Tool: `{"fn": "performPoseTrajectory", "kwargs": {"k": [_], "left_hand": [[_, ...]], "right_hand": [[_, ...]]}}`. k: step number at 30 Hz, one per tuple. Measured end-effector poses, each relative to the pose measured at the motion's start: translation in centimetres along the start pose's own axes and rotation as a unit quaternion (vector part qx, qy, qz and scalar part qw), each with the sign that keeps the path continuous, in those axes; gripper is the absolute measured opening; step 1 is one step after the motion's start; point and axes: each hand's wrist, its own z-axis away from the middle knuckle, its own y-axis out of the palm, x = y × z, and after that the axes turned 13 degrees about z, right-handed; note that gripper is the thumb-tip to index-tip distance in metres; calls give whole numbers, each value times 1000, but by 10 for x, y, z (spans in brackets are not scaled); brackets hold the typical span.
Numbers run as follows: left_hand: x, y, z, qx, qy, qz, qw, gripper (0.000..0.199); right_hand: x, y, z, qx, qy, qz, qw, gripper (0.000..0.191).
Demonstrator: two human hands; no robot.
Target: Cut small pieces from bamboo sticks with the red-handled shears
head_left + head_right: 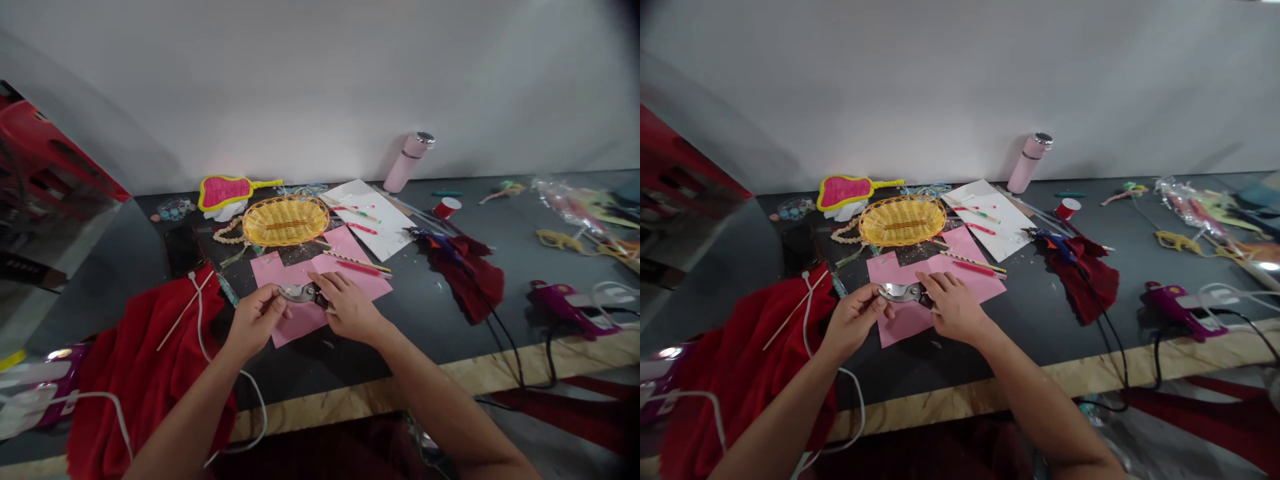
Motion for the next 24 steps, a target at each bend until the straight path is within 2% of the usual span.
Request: {"fn": "performPoseTrajectory", "kwargs": {"k": [8,14,18,24], "left_hand": [[2,-1,0,31,-27,62,997,24],[2,-1,-2,20,-6,8,1000,25],[2,-1,-2,8,-7,-31,999,29],[3,0,-3,-16,-7,-50,999,25]], "right_hand": [[-1,-1,1,0,-15,-30,999,81],[3,0,2,14,-8,-5,1000,81],[8,3,3,30,25,-12,999,75],[9,1,4,54,53,6,997,70]]}}
